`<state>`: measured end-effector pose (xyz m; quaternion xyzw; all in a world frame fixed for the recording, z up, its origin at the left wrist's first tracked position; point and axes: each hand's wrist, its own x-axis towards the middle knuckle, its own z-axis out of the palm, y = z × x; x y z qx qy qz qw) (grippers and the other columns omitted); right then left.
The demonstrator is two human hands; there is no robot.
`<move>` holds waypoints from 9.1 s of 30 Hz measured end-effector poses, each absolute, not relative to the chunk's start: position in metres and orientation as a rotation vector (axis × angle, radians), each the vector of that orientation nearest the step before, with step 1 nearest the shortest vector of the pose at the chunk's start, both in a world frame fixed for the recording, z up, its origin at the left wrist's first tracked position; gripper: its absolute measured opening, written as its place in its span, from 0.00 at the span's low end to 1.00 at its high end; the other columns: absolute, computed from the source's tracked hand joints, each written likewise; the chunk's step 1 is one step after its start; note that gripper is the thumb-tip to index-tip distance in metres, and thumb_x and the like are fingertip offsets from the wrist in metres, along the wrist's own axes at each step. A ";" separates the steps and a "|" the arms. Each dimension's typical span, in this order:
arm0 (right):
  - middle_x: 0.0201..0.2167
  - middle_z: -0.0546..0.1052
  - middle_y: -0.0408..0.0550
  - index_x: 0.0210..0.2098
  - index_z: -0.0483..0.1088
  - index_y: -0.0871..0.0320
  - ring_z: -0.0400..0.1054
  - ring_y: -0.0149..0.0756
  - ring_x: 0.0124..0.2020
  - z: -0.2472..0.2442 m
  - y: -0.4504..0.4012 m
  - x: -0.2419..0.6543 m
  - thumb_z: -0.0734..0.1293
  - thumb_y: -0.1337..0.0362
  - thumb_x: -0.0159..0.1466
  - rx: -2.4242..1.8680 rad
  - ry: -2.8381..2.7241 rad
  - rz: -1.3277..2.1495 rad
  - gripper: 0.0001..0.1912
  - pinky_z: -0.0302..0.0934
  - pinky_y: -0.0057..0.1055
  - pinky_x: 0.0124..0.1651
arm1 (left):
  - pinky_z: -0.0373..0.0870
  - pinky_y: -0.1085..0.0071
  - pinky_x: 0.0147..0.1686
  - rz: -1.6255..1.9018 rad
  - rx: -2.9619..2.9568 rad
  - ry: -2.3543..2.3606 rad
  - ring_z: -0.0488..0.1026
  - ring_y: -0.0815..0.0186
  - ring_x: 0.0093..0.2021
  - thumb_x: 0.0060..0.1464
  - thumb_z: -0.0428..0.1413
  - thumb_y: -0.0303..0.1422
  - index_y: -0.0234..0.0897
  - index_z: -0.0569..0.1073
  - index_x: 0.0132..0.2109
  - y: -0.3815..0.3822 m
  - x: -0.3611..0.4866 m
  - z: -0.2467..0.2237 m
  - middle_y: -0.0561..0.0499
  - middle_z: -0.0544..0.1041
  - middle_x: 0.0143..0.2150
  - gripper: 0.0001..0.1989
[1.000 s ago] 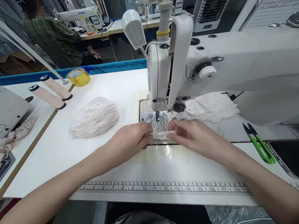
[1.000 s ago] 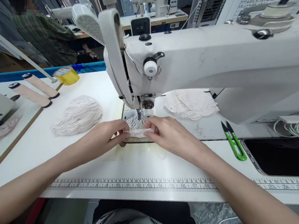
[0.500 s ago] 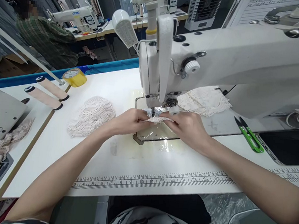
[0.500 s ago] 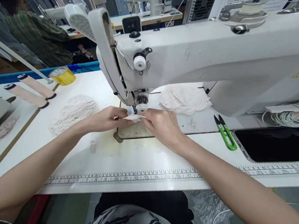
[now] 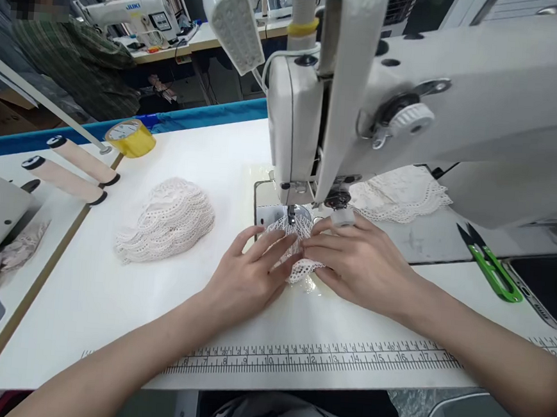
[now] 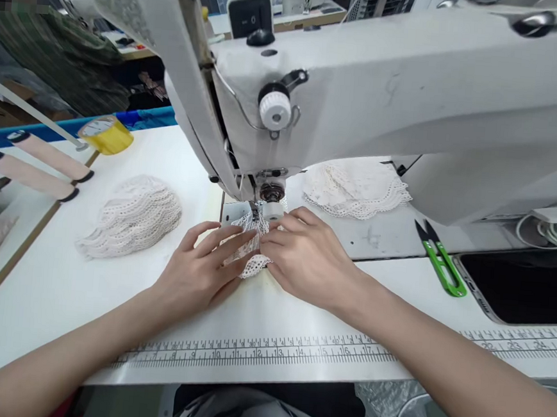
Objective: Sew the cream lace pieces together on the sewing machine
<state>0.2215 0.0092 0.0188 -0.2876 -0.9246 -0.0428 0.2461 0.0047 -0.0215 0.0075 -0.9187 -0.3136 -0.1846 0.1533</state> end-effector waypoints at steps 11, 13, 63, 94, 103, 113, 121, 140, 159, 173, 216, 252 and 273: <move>0.33 0.82 0.44 0.37 0.78 0.58 0.72 0.36 0.36 0.018 0.010 0.221 0.61 0.76 0.60 -0.798 -2.542 -0.159 0.15 0.54 0.36 0.44 | 0.58 0.49 0.64 -0.506 -2.699 -0.953 0.75 0.59 0.54 0.63 0.51 0.28 0.33 0.75 0.53 -0.019 0.000 0.007 0.42 0.79 0.51 0.14; 0.33 0.82 0.44 0.37 0.78 0.58 0.72 0.36 0.35 0.018 0.011 0.220 0.60 0.76 0.61 -0.795 -2.538 -0.188 0.15 0.55 0.36 0.44 | 0.57 0.47 0.65 -0.505 -2.701 -0.960 0.75 0.59 0.54 0.63 0.51 0.28 0.34 0.74 0.53 -0.016 -0.001 0.006 0.42 0.79 0.52 0.14; 0.38 0.82 0.44 0.40 0.78 0.56 0.72 0.35 0.35 0.006 0.019 0.218 0.63 0.72 0.65 -0.783 -2.436 -0.218 0.12 0.60 0.39 0.50 | 0.55 0.45 0.65 -0.523 -2.666 -0.999 0.71 0.54 0.59 0.62 0.54 0.32 0.36 0.73 0.55 -0.012 0.000 0.004 0.45 0.79 0.52 0.16; 0.42 0.81 0.42 0.42 0.77 0.58 0.73 0.36 0.42 0.001 0.020 0.216 0.63 0.65 0.69 -0.846 -2.470 -0.415 0.10 0.54 0.41 0.62 | 0.51 0.48 0.67 -0.604 -2.605 -1.006 0.77 0.59 0.52 0.64 0.52 0.35 0.32 0.75 0.52 -0.003 -0.001 0.000 0.43 0.80 0.50 0.15; 0.43 0.81 0.43 0.46 0.76 0.60 0.71 0.38 0.45 0.002 0.021 0.216 0.61 0.64 0.70 -0.907 -2.508 -0.436 0.13 0.49 0.41 0.64 | 0.51 0.45 0.67 -0.635 -2.615 -1.037 0.77 0.57 0.52 0.63 0.53 0.35 0.30 0.75 0.52 0.002 0.000 -0.001 0.42 0.80 0.49 0.16; 0.41 0.82 0.47 0.48 0.75 0.65 0.71 0.40 0.41 -0.003 0.027 0.215 0.60 0.61 0.70 -0.910 -2.490 -0.500 0.17 0.47 0.42 0.64 | 0.48 0.45 0.68 -0.627 -2.622 -1.082 0.75 0.56 0.54 0.64 0.51 0.36 0.31 0.75 0.53 0.009 0.000 -0.004 0.42 0.79 0.50 0.17; 0.38 0.82 0.52 0.52 0.73 0.64 0.71 0.43 0.46 -0.001 0.026 0.215 0.56 0.61 0.72 -0.971 -2.539 -0.438 0.20 0.48 0.46 0.63 | 0.45 0.45 0.69 -0.596 -2.613 -1.107 0.74 0.57 0.56 0.65 0.50 0.36 0.29 0.74 0.54 0.009 -0.001 -0.006 0.41 0.78 0.53 0.18; 0.40 0.81 0.48 0.43 0.76 0.62 0.72 0.36 0.37 0.006 0.016 0.215 0.60 0.77 0.64 -0.805 -2.425 -0.475 0.15 0.61 0.35 0.44 | 0.69 0.62 0.42 -0.669 -2.480 -0.997 0.74 0.66 0.29 0.62 0.53 0.29 0.37 0.75 0.43 0.005 -0.006 0.014 0.53 0.78 0.28 0.06; 0.40 0.81 0.51 0.38 0.76 0.59 0.72 0.40 0.45 0.002 0.020 0.215 0.62 0.72 0.65 -1.000 -2.526 -0.473 0.11 0.59 0.39 0.54 | 0.65 0.54 0.53 -0.498 -2.645 -1.101 0.71 0.54 0.56 0.62 0.53 0.44 0.34 0.73 0.55 -0.008 0.007 0.006 0.41 0.78 0.53 0.21; 0.43 0.81 0.52 0.44 0.75 0.62 0.73 0.42 0.44 0.001 0.022 0.216 0.62 0.73 0.65 -1.001 -2.577 -0.469 0.12 0.59 0.41 0.56 | 0.63 0.54 0.56 -0.465 -2.547 -1.134 0.74 0.53 0.55 0.63 0.51 0.45 0.32 0.74 0.54 -0.014 0.015 0.002 0.38 0.78 0.53 0.23; 0.34 0.81 0.43 0.33 0.76 0.59 0.73 0.32 0.36 0.007 0.012 0.218 0.64 0.75 0.65 -0.636 -2.478 -0.400 0.10 0.62 0.32 0.41 | 0.73 0.61 0.50 -0.582 -2.585 -0.894 0.76 0.59 0.51 0.58 0.56 0.24 0.27 0.75 0.50 -0.013 0.004 0.001 0.44 0.81 0.47 0.13; 0.38 0.82 0.45 0.39 0.77 0.61 0.74 0.35 0.38 0.004 0.018 0.217 0.64 0.65 0.68 -0.774 -2.469 -0.379 0.09 0.63 0.37 0.53 | 0.69 0.54 0.58 -0.624 -2.624 -0.949 0.78 0.58 0.49 0.62 0.54 0.36 0.28 0.76 0.49 -0.008 0.005 0.001 0.43 0.81 0.47 0.16; 0.40 0.81 0.42 0.39 0.77 0.58 0.72 0.33 0.35 0.006 0.016 0.218 0.64 0.64 0.68 -0.766 -2.463 -0.341 0.10 0.60 0.35 0.48 | 0.65 0.52 0.60 -0.597 -2.614 -0.971 0.78 0.58 0.49 0.63 0.53 0.39 0.27 0.76 0.49 -0.017 0.004 0.004 0.41 0.81 0.48 0.18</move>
